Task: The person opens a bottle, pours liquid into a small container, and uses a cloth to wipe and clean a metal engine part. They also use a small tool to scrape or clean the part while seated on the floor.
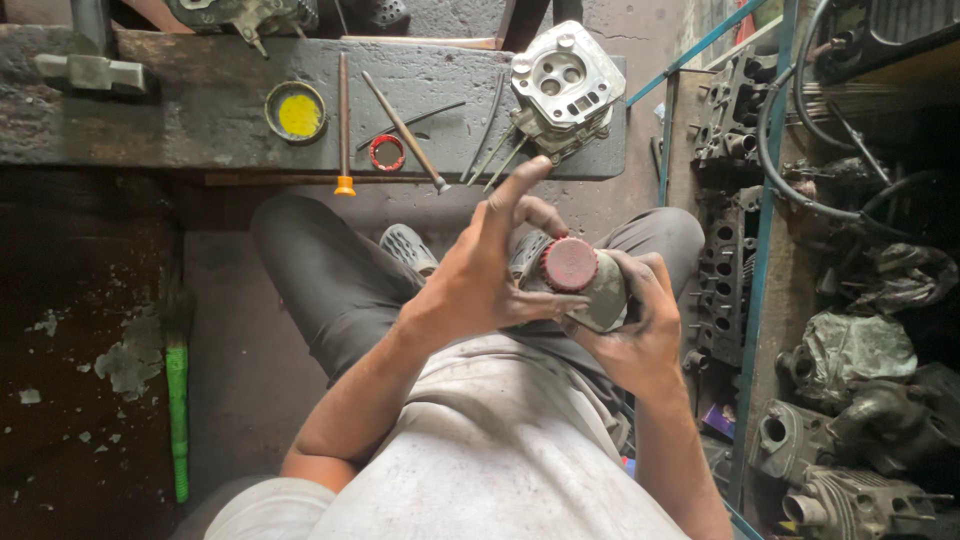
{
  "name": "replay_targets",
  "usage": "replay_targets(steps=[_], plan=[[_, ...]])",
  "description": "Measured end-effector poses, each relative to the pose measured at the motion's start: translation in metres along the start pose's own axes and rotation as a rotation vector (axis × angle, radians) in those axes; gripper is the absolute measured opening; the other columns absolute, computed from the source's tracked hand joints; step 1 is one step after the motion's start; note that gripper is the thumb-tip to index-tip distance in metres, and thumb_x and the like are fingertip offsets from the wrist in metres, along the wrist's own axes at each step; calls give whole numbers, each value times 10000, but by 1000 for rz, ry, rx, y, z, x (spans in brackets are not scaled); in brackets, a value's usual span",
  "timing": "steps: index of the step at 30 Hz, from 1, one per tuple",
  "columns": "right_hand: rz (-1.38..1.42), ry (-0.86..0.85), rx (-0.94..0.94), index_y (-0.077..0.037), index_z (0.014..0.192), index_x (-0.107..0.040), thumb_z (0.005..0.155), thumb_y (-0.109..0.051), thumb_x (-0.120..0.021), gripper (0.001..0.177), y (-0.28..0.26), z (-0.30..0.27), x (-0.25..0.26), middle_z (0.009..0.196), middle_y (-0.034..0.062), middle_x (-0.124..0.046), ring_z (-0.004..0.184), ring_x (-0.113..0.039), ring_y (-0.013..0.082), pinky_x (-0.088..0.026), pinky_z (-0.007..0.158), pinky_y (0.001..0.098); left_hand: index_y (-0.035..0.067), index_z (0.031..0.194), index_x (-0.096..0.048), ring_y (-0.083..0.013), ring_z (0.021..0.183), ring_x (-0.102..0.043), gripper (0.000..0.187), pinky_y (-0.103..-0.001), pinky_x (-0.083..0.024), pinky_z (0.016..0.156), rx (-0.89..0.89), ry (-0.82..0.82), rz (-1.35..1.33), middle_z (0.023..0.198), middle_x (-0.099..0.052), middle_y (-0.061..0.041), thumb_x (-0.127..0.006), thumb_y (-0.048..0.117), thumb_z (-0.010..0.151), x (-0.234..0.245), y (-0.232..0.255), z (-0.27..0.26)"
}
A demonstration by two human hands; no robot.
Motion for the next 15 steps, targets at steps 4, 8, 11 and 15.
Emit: replay_targets(steps=[4,8,11,15], plan=[[-54,-10,40,14,1276,-630,613,-66,-922,729,-7,3,-5,1127,93,-584,1011,-636,206,-540,897,318,71,1642,-148,-285,1202,-753,1219,-390,-569,1111,4,-26,-132,1230,-745,-117,-978,219,761,15,-6,2],[-50,-10,84,11,1261,-633,622,-74,-939,714,-16,10,-10,1126,97,-590,1002,-631,213,-537,886,321,62,1630,-155,-297,1288,-710,1166,-423,-499,1197,-110,-97,-60,1328,-729,-125,-917,85,747,32,3,2],[-41,-22,78,8,1256,-636,614,-71,-926,709,-17,12,-11,1119,101,-589,996,-630,222,-537,883,327,74,1628,-169,-290,1308,-704,1116,-382,-551,1150,-104,-117,-61,1352,-713,-113,-906,76,790,34,5,3],[-41,-45,94,9,1256,-639,615,-63,-907,698,-15,12,-14,1131,114,-600,1013,-634,238,-539,902,340,80,1618,-191,-283,1301,-699,1107,-378,-563,1127,-78,-124,-61,1354,-712,-117,-920,106,785,35,2,-1]])
Point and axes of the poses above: each hand's wrist, its own z-axis towards the middle knuckle, its own x-axis out of the back of the hand, y = z × x, the point moved 4 cm from there along z, towards the middle knuckle
